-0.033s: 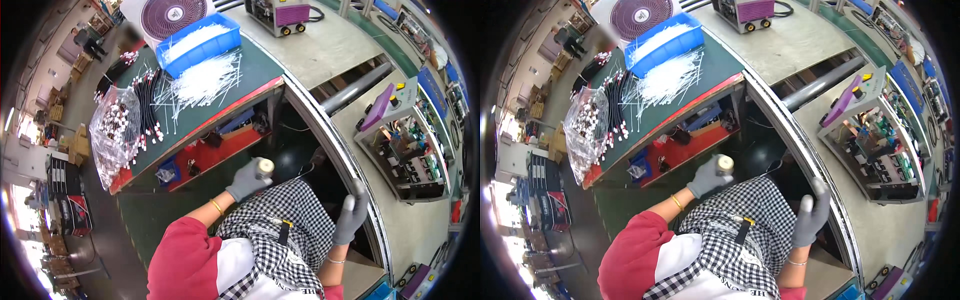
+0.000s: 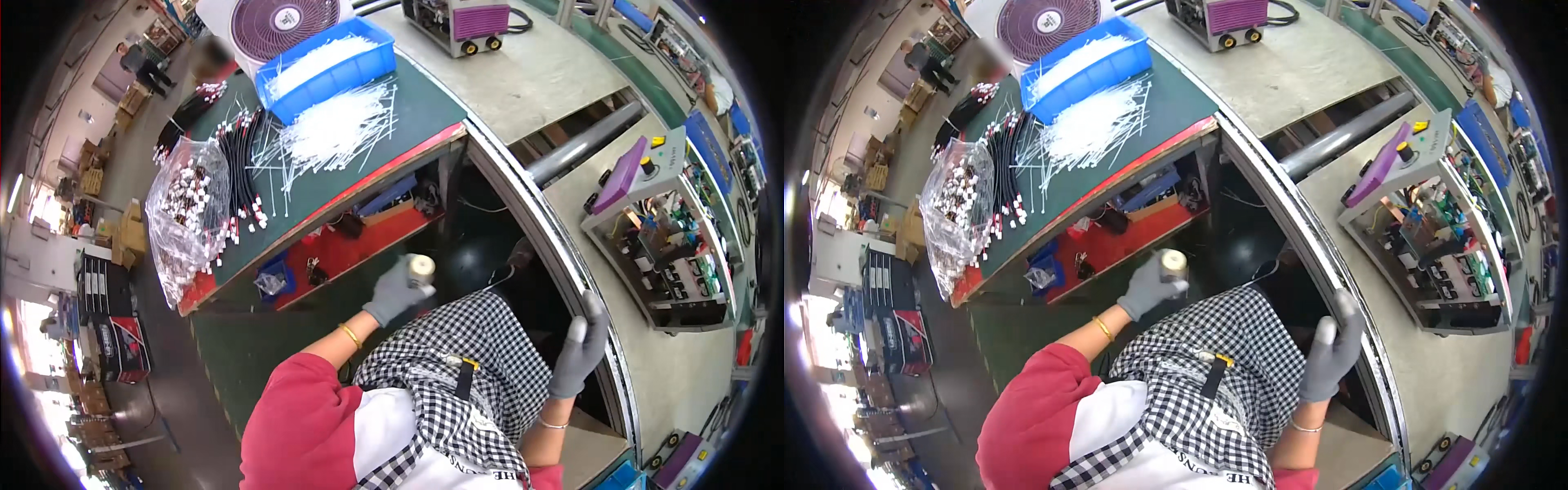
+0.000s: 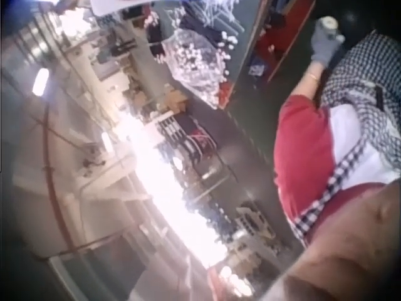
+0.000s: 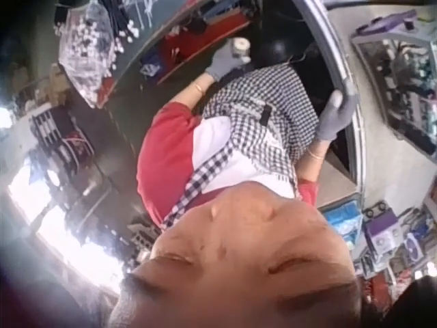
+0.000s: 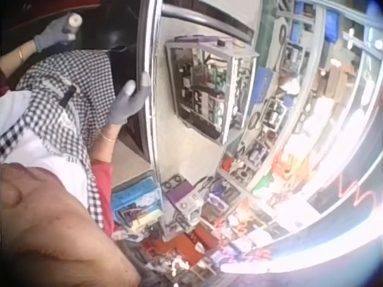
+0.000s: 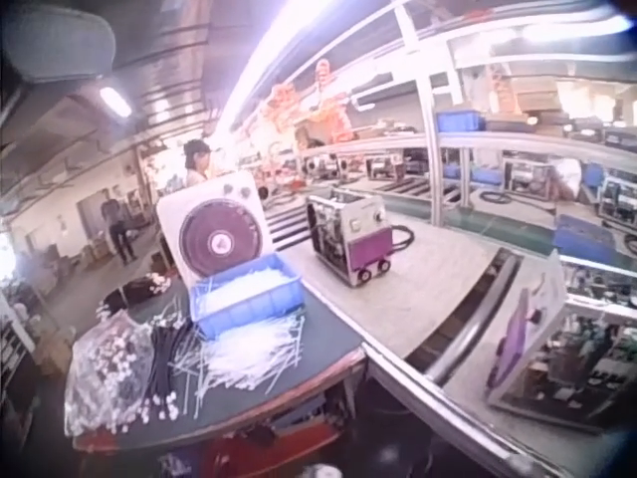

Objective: The recorder is assembling internal components of an electronic device on a conveyor belt, including routing wires, applying zip ties, and trimming excess with pliers.

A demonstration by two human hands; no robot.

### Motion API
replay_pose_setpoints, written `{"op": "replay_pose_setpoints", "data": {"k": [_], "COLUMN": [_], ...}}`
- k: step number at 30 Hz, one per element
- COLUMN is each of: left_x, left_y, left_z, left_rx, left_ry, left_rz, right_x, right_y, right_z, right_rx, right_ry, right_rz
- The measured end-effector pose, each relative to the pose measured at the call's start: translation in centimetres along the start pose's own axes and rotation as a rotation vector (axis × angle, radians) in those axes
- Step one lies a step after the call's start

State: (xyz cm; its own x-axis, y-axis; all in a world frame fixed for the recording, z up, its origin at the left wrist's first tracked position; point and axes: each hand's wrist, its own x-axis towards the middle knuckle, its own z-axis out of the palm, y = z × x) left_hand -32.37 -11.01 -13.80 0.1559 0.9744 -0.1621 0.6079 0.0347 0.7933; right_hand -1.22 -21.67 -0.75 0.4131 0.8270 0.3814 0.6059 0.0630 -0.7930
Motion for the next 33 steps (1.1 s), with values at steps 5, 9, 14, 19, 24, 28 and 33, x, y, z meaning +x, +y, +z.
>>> {"op": "replay_pose_setpoints", "data": {"k": [5,9,14,19,24,28,33], "left_x": [0.2,0.8,2.1,4.9,7.0,6.4,5.9], "left_y": [-13.7,-21.0,-23.3,-29.6,-39.1,-41.6,-40.7], "left_z": [-2.0,-5.4,-11.5,-13.4,-12.5,-13.0,-13.3], "left_rx": [-0.07,-0.6,-0.852,-0.757,-0.926,-1.013,-0.572], "left_ry": [0.468,0.939,1.043,1.093,1.269,1.105,0.779], "left_rz": [-0.615,-0.436,-0.377,-0.494,-0.417,-0.494,-0.465], "right_x": [1.6,1.9,2.0,2.0,2.0,2.1,2.1], "right_y": [1.9,3.3,4.2,4.3,4.4,4.5,4.4], "right_z": [-0.7,0.0,0.7,1.2,1.7,2.0,2.2], "right_rx": [-0.03,-0.08,-0.212,-0.414,-0.456,-0.437,-0.478], "right_ry": [0.032,0.052,0.016,-0.019,0.02,0.012,0.053], "right_rz": [0.03,0.093,-0.027,-0.16,-0.16,-0.202,-0.182]}}
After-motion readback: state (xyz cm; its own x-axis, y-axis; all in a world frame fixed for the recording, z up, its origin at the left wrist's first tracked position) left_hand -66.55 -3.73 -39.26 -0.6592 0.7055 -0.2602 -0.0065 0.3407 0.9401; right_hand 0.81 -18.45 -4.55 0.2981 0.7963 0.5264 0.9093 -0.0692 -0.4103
